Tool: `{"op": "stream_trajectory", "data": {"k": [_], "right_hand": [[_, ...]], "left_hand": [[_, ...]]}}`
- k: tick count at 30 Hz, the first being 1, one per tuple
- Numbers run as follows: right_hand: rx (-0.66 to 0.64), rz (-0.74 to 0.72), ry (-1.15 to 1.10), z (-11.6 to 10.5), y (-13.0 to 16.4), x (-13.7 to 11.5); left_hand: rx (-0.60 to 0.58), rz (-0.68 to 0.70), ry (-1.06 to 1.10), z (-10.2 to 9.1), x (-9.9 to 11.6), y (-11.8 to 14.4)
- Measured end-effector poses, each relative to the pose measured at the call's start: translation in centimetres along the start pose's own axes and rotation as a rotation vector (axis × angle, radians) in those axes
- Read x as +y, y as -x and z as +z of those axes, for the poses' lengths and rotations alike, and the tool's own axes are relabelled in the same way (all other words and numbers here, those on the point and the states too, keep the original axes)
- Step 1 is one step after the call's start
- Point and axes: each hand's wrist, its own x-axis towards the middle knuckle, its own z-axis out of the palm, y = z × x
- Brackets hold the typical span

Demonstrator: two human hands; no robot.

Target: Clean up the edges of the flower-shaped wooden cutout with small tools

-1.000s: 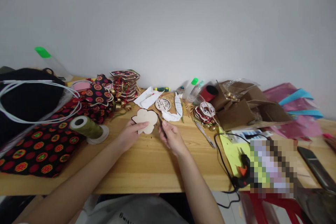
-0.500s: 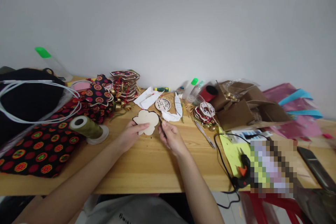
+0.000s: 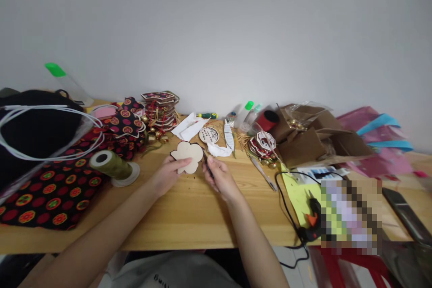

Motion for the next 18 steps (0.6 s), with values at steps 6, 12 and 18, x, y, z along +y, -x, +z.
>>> {"op": "stream_trajectory", "data": {"k": [6,12,18], "right_hand": [[0.017,0.016,0.013,0.00,-0.05,0.15],[-0.009,0.024,0.006,-0.01,0.13,0.04],[0.019,0.023,0.020,-0.03,0.07,-0.06]], "left_hand": [[0.028,-0.003,-0.014,0.15,0.14,0.13],[-0.001,0.010,-0.015,0.08,0.14,0.18],[0.030,0.036,-0.047,0.06,0.09,0.10]]}}
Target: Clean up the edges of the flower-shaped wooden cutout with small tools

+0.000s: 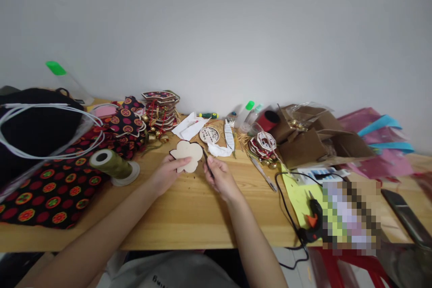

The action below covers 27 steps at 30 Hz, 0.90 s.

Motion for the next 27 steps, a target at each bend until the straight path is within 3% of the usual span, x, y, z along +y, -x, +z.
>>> {"op": "stream_trajectory", "data": {"k": [17,24,27], "right_hand": [[0.010,-0.001,0.019,0.10,0.00,-0.06],[0.128,0.029,-0.003,-0.07,-0.31,0.13],[0.103,0.010,-0.002,-0.16,-0.24,0.08]], "left_hand": [[-0.023,-0.010,0.015,-0.04,-0.01,0.02],[-0.009,-0.008,0.008,0.06,0.13,0.13],[0.000,-0.006,0.011,0.05,0.12,0.12]]}}
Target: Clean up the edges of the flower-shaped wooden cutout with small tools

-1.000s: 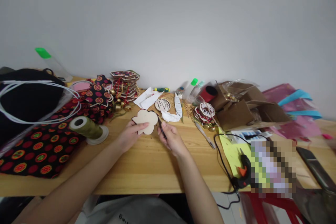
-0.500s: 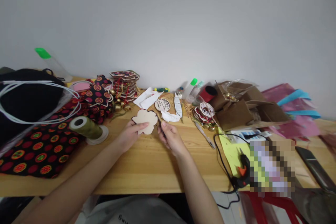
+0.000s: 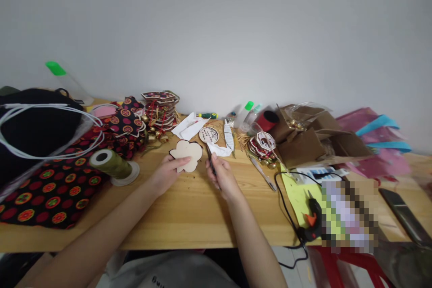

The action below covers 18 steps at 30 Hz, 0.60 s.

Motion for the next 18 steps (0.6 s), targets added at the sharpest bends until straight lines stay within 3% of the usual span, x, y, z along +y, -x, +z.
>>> {"op": "stream_trajectory", "data": {"k": [6,18], "right_hand": [[-0.107,-0.011,0.015,0.24,0.36,-0.21],[-0.095,-0.016,0.045,0.20,0.36,-0.35]], "left_hand": [[-0.014,0.007,0.000,-0.09,-0.09,-0.04],[-0.007,-0.019,0.002,0.04,-0.14,-0.03]]}}
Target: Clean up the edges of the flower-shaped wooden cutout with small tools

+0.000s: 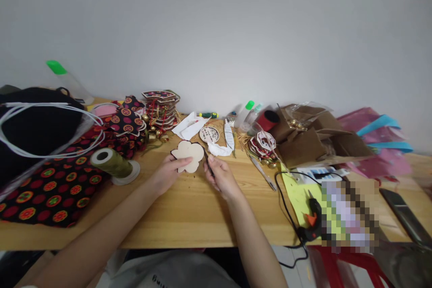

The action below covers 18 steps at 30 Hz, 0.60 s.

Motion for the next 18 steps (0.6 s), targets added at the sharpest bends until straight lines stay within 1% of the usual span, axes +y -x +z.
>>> {"op": "stream_trajectory", "data": {"k": [18], "right_hand": [[0.003,0.003,-0.038,0.04,-0.19,0.37]], "left_hand": [[0.008,0.005,-0.018,-0.32,-0.21,-0.15]]}}
